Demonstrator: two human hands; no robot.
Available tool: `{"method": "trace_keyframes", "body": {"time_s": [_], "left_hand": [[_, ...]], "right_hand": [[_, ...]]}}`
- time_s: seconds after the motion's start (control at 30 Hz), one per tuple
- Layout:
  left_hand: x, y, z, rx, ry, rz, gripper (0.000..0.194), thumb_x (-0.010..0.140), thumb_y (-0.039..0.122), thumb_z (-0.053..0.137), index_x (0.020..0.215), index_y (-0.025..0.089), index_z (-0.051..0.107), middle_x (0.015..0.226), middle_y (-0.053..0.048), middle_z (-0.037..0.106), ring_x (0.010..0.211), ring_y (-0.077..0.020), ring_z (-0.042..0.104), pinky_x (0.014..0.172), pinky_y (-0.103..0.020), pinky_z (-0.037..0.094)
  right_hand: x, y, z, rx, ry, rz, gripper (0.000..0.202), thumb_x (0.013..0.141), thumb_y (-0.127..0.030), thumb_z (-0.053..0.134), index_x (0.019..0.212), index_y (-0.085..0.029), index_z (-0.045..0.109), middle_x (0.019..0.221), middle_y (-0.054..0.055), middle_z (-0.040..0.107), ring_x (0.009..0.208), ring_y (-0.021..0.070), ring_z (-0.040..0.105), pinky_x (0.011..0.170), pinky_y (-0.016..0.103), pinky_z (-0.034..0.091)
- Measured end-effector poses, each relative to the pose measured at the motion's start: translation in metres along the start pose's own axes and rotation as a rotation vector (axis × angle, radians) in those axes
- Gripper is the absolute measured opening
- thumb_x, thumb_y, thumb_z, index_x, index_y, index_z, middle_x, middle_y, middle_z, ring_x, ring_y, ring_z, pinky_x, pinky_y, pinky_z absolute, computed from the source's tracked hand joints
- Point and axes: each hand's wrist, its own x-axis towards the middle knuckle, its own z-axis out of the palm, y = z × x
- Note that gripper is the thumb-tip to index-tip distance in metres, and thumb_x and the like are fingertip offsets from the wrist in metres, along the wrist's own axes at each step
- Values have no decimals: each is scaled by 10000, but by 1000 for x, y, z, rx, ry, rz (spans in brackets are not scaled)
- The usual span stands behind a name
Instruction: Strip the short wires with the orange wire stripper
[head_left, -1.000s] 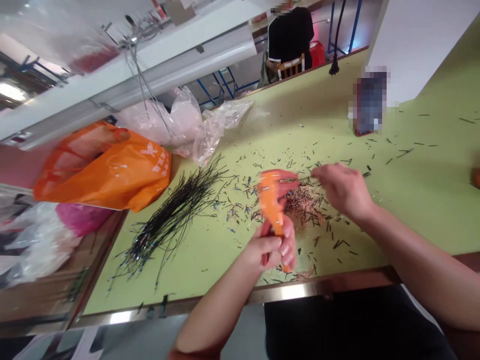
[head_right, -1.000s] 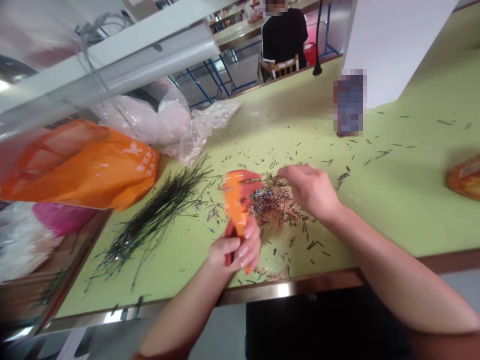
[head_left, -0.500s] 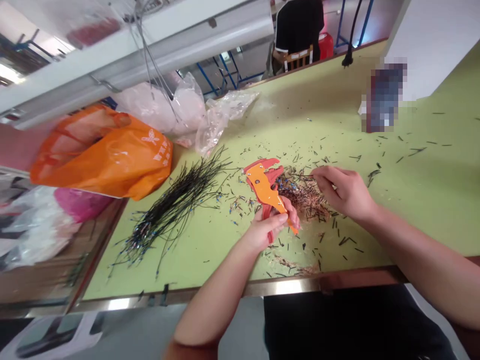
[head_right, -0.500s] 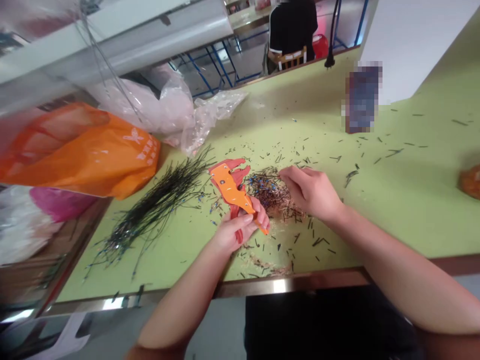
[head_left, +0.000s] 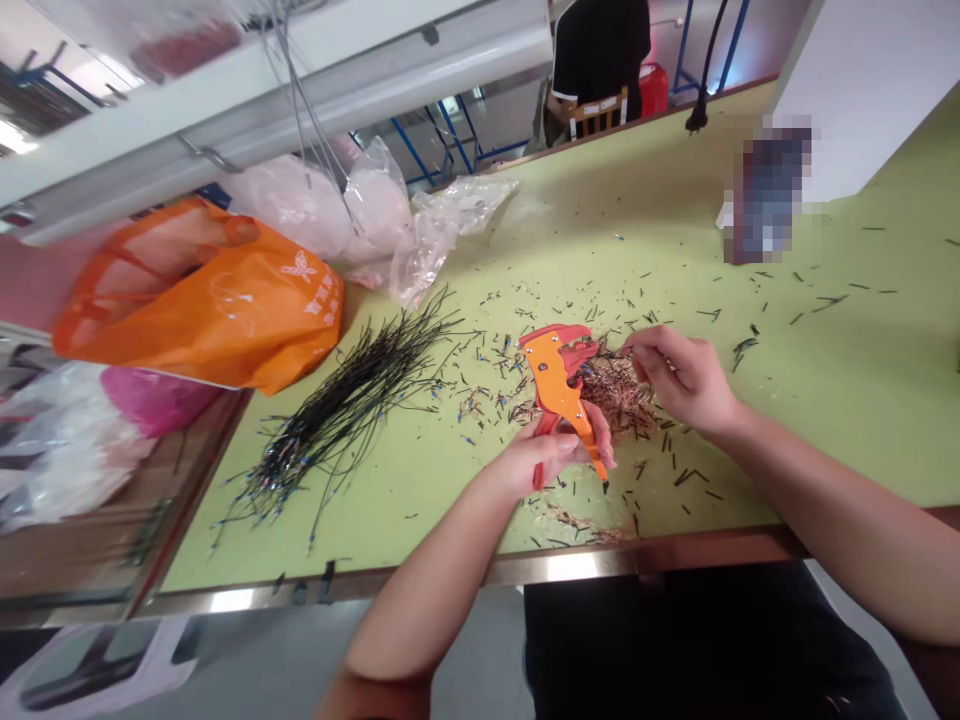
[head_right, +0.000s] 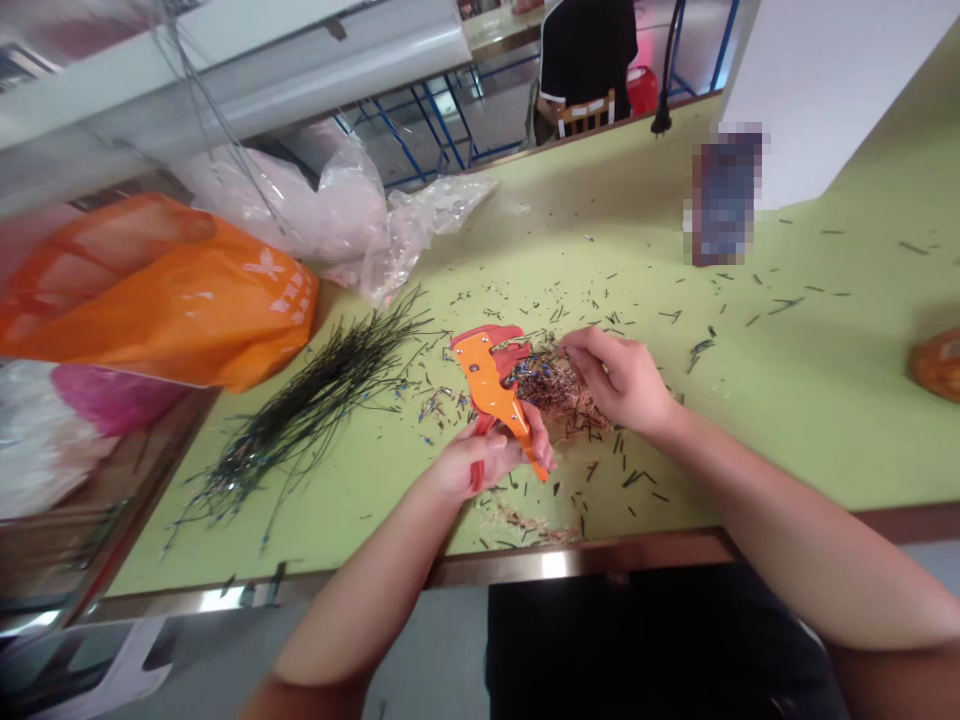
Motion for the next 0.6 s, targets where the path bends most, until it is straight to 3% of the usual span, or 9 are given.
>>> {"method": "trace_keyframes", "body": {"time_s": [0.37, 0.6], "left_hand": [[-1, 3, 6, 82, -56, -45, 356, 862, 463, 793, 1037, 173, 684, 840, -46, 666, 813, -194, 677, 825, -376, 577], [2, 0, 6, 34, -14, -63, 333, 865, 465, 804, 925, 170, 661, 740, -10, 613, 703, -160, 638, 720, -319, 557]], "right_hand": [[0, -6, 3, -76, -26, 15, 151, 1041, -164, 506, 1001, -204, 645, 662, -24, 652, 521, 102, 571, 517, 228, 448], [0, -9, 3, -61, -41, -9, 163, 1046, -163, 501, 1007, -200, 654, 690, -14, 681, 536, 104, 586, 532, 218, 463]]}}
